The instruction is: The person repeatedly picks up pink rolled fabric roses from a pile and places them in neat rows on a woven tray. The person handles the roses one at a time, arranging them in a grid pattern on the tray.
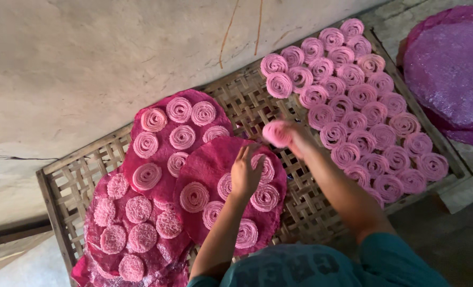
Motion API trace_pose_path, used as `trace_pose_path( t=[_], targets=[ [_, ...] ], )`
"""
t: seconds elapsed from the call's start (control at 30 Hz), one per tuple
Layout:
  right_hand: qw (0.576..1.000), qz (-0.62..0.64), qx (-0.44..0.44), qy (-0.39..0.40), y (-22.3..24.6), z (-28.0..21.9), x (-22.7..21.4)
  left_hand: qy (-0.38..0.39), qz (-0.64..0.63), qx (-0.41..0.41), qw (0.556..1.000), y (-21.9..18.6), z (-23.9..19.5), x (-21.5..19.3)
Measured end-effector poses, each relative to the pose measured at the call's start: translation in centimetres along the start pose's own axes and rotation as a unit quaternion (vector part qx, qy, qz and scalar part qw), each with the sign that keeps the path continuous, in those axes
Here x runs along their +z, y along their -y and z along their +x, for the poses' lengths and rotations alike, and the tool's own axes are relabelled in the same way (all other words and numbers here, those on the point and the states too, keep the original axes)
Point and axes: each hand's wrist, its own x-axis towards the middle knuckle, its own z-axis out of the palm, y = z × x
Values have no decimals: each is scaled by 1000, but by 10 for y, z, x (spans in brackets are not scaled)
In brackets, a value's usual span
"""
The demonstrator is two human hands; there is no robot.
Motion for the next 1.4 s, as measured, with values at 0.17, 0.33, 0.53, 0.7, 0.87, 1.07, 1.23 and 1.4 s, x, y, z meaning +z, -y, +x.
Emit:
trace_pose_path(
  t=[0.17,0.33,0.53,0.7,0.87,1.07,1.23,1.4],
  targets=[
    [908,-368,-6,-200,15,58,-52,68,160,-87,981,28,-25,11],
    [794,-542,-222,-163,25,66,-69,78,171,-110,976,47,-32,25],
    [556,-706,-379,-221,35,54,-51,117,210,-143,960,48,-26,31],
    [772,-592,-166,-162,8,-14,-20,169,126,-214,954,40,-18,42],
    [982,22,177,-59,-36,-97,10,122,-91,-80,985,14,-33,63],
    [994,96,-15,46,-3,-58,-8,99,78,-119,985,22,-47,12],
    [955,-182,-42,-232,10,-15,-59,45,294,-95,950,65,-75,-47],
    [837,-477,-109,-244,-2,-6,-81,7,249,-126,960,91,-91,-43]
  ],
)
